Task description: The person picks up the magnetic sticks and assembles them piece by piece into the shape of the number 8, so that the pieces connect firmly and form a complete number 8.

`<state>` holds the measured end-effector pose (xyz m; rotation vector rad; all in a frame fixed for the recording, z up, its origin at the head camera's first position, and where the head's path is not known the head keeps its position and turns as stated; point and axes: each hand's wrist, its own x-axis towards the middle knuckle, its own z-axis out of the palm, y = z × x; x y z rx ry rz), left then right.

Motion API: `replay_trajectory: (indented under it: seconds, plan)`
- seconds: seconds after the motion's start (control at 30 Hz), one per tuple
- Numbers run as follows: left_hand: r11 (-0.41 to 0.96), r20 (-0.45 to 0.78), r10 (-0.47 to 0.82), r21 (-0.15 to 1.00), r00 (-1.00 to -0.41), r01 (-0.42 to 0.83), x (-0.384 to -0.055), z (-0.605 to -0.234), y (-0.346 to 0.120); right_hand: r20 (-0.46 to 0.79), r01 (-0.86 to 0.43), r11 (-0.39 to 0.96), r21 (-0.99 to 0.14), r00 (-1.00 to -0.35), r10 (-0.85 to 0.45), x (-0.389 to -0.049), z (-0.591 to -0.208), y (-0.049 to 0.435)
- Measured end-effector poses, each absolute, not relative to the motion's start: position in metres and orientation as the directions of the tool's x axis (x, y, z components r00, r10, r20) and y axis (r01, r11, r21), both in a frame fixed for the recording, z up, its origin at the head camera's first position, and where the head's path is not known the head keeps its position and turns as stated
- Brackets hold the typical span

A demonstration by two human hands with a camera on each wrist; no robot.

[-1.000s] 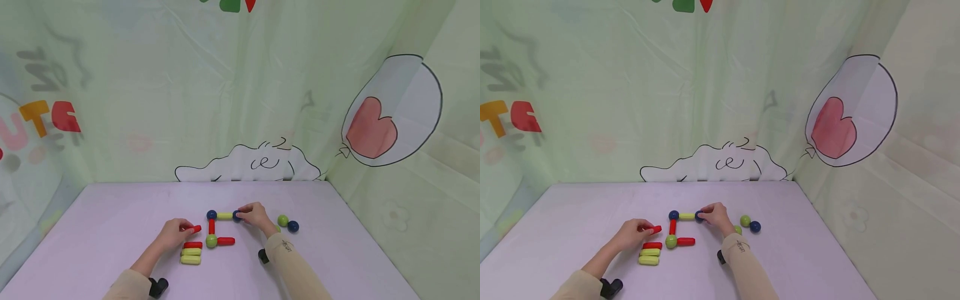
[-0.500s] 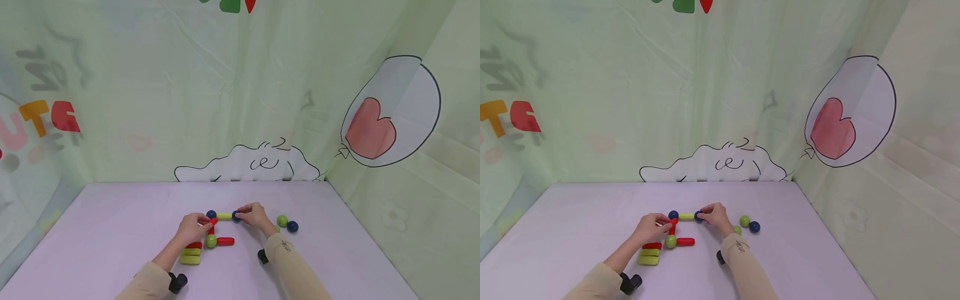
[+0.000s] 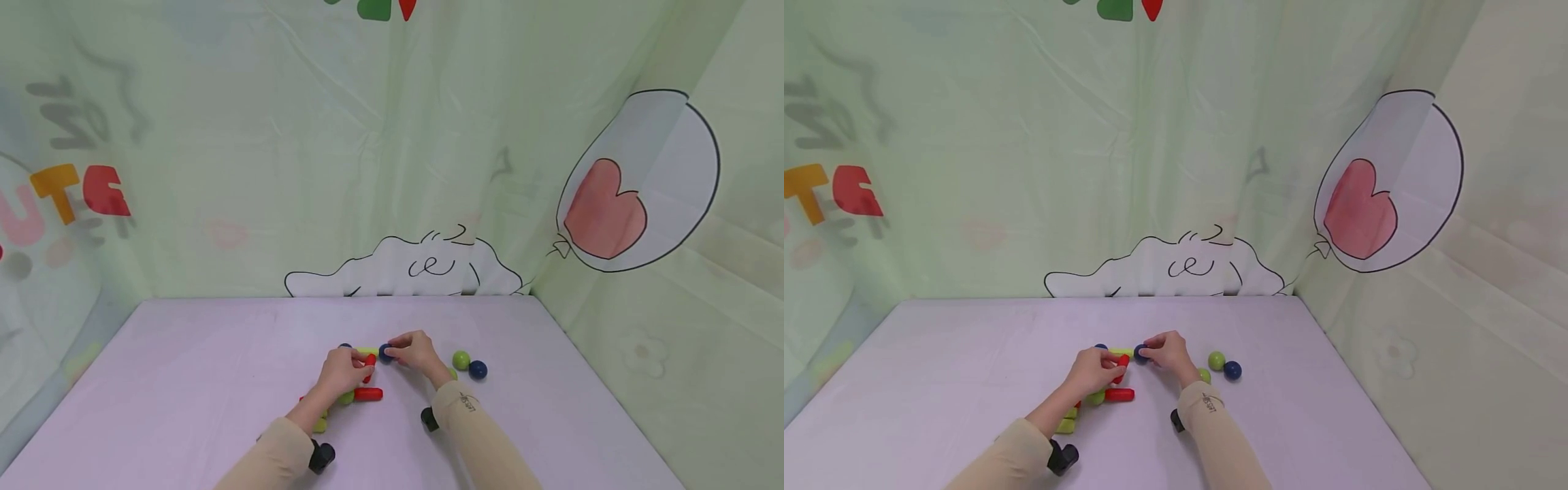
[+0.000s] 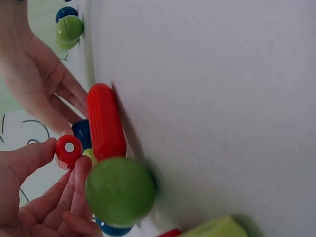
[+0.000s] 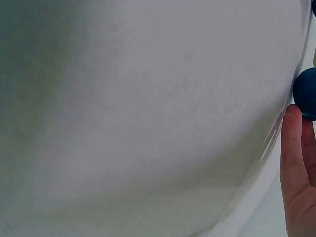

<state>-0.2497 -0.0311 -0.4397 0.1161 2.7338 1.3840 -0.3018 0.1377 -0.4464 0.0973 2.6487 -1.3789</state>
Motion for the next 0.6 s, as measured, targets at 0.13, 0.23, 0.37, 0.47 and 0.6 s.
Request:
replay_trajectory:
  seconds: [0.13,0.23,0.37,0.47,0.6]
  plan:
    - [0.644,-0.034,0.084,0.764,-0.996,0.028,-0.251,-0.442,-0.021,-0.164,0.127,0.577,-0.807,-0.986,-0.012,-0.301,-0.445,0.137]
    - [0.684,-0.047,0.053,0.729,-0.997,0.002,-0.252,-0.443,-0.015,-0.161,0.122,0.575,-0.809,-0.987,-0.016,-0.301,-0.445,0.137]
    - [0.700,-0.068,0.020,0.714,-0.998,-0.034,-0.255,-0.443,-0.006,-0.157,0.114,0.571,-0.813,-0.987,-0.027,-0.300,-0.444,0.138]
    - [0.713,-0.063,0.010,0.700,-0.998,-0.037,-0.257,-0.443,-0.001,-0.157,0.110,0.570,-0.815,-0.987,-0.033,-0.300,-0.444,0.138]
    - [0.733,-0.035,0.011,0.680,-0.999,-0.016,-0.256,-0.442,0.004,-0.148,0.100,0.564,-0.820,-0.988,-0.041,-0.300,-0.446,0.139]
